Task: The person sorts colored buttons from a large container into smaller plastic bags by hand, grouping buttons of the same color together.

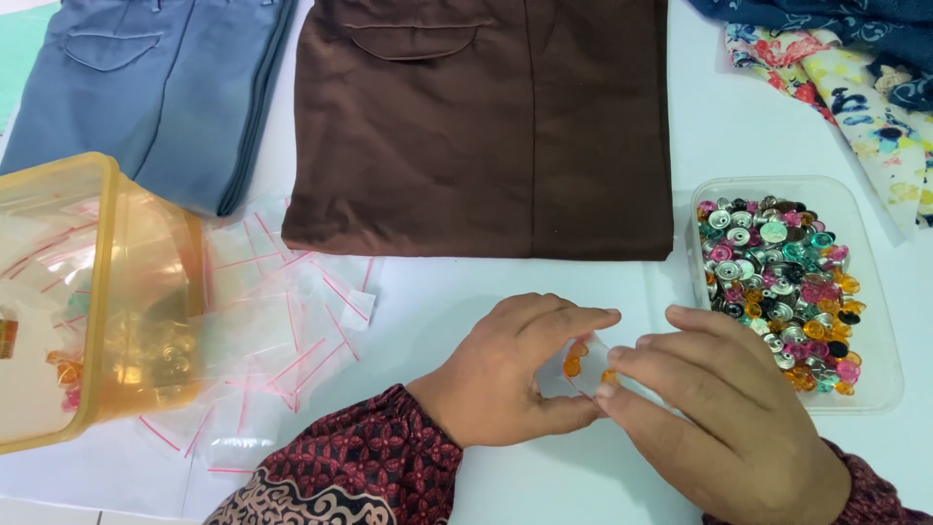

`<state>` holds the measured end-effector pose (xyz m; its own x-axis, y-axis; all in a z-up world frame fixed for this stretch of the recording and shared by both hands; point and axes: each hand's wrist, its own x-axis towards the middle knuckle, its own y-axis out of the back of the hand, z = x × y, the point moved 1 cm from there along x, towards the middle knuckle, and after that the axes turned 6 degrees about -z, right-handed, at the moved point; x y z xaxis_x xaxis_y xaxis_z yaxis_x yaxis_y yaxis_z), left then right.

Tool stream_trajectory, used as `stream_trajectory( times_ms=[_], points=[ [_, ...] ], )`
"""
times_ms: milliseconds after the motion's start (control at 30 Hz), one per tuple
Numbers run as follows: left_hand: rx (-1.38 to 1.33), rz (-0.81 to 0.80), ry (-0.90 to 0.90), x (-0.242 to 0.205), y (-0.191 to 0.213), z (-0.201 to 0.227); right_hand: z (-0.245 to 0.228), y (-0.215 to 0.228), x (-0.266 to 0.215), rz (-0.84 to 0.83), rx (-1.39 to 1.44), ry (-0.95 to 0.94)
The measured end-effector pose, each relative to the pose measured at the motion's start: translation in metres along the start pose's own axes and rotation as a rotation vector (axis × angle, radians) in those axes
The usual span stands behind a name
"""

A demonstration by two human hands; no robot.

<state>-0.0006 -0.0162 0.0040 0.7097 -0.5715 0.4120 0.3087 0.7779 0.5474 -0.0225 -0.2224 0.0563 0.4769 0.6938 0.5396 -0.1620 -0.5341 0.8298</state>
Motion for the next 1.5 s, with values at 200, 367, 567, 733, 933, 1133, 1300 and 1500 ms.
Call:
stream_trajectory(
  times_ms=[200, 367, 567, 733, 933, 1133, 1300, 1500],
  points=[
    [-0.092, 0.0, 0.155, 0.001, 0.007, -0.003, 0.023, 0.014, -0.006, -0.219, -0.222, -0.14],
    [-0.074, 0.012, 0.185, -0.001, 0.005, -0.006, 0.022, 0.0, -0.025, -0.623, -0.362, -0.204],
    [-0.067, 0.013, 0.197, -0.002, 0.006, -0.007, 0.023, -0.009, -0.035, -0.903, -0.386, -0.221],
    [-0.06, 0.007, 0.21, -0.001, 0.006, -0.007, 0.026, -0.013, -0.032, -0.995, -0.365, -0.258],
    [-0.05, 0.015, 0.185, 0.0, 0.006, -0.004, 0.033, -0.025, -0.036, -0.984, -0.33, -0.189],
    [-0.077, 0.013, 0.204, 0.001, 0.006, -0.003, 0.023, 0.002, -0.012, -0.429, -0.295, -0.119],
    [-0.031, -0.008, 0.12, -0.001, 0.001, -0.005, 0.01, 0.01, -0.003, 0.014, -0.076, 0.024],
    [0.01, -0.132, 0.098, 0.002, -0.003, 0.0, 0.01, 0.007, 0.0, -0.023, -0.074, -0.004]
  ],
)
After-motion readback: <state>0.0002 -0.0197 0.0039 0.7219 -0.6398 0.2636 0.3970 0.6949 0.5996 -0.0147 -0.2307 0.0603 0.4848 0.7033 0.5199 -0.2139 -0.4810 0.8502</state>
